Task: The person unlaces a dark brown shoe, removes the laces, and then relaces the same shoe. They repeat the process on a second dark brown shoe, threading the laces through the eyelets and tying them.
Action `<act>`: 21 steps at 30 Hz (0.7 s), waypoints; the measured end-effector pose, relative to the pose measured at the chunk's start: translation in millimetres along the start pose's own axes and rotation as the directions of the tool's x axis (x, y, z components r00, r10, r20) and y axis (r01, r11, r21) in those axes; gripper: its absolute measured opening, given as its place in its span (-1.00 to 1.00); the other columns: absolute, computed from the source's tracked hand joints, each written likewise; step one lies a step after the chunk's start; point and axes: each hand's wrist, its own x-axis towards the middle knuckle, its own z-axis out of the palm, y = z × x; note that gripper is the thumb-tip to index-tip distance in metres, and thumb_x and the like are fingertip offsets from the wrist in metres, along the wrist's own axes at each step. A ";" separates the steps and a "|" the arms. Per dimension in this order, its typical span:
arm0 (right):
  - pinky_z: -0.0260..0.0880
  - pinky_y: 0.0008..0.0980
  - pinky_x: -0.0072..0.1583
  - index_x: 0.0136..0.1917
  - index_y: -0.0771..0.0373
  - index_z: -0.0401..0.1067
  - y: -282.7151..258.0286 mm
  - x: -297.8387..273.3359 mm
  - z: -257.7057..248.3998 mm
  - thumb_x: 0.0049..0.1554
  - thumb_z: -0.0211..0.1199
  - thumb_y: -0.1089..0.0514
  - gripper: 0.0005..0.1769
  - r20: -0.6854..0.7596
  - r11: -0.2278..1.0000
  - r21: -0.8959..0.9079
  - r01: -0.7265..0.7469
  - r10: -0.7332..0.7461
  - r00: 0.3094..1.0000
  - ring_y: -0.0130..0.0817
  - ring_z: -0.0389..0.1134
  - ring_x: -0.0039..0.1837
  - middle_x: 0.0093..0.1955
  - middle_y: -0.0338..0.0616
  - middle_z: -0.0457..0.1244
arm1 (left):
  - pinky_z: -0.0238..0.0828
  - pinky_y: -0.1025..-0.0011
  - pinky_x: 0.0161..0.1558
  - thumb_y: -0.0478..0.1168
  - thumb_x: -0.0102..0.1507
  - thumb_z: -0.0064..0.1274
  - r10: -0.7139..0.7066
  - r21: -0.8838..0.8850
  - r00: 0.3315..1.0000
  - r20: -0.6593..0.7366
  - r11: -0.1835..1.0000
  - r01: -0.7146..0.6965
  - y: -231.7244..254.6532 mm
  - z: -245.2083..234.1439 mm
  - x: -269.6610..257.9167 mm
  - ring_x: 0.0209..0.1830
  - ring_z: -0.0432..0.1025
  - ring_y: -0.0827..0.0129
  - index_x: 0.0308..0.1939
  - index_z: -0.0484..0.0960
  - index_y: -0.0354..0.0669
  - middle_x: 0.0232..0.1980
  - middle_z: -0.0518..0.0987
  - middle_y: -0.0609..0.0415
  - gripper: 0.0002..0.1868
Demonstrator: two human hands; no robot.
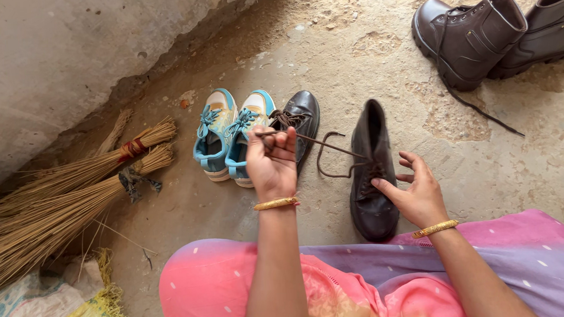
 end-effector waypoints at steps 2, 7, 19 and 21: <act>0.45 -0.16 0.17 0.45 0.27 0.23 2.2 1.1 1.1 -0.14 0.56 -0.15 0.02 -0.001 0.999 0.002 0.034 -0.034 0.999 -0.13 0.39 0.28 0.42 0.08 0.23 | 0.53 0.15 0.14 -0.05 0.50 -0.20 0.053 0.004 0.995 0.083 0.999 -0.053 4.6 2.7 -2.5 -0.36 0.42 0.41 -0.20 0.44 -0.11 -0.36 0.45 0.20 -0.72; 0.48 -0.18 0.16 0.42 0.26 0.30 6.7 1.1 4.1 -0.09 0.53 -0.10 -0.10 0.031 0.999 0.041 0.000 -0.001 1.000 -0.16 0.41 0.27 0.31 0.05 0.31 | 0.56 0.11 0.14 -0.06 0.48 -0.18 0.130 0.075 0.988 0.082 0.988 -0.137 0.6 -3.6 2.5 -0.31 0.47 0.33 -0.20 0.45 -0.11 -0.35 0.50 0.12 -0.74; 0.46 -0.23 0.18 0.36 0.27 0.36 21.2 2.2 4.4 -0.05 0.51 -0.07 -0.21 0.054 0.990 0.143 0.012 -0.020 0.998 -0.22 0.41 0.28 0.26 0.01 0.37 | 0.48 0.12 -0.01 -0.10 0.30 0.13 -0.067 0.875 0.873 0.483 0.021 -0.483 -76.5 -9.9 -25.9 -0.01 0.54 -0.02 0.55 0.04 -0.25 0.08 0.57 -0.23 -0.15; 0.47 -0.23 0.17 0.35 0.29 0.36 19.2 -1.9 4.1 -0.02 0.49 -0.09 -0.23 0.054 0.990 0.143 0.013 -0.021 0.998 -0.22 0.42 0.27 0.24 0.01 0.37 | 0.49 0.09 -0.01 -0.02 0.31 0.12 -0.291 0.952 0.937 0.195 -0.175 -0.252 -81.2 -16.4 -35.4 -0.09 0.59 0.06 0.58 0.07 -0.10 -0.13 0.69 -0.06 -0.16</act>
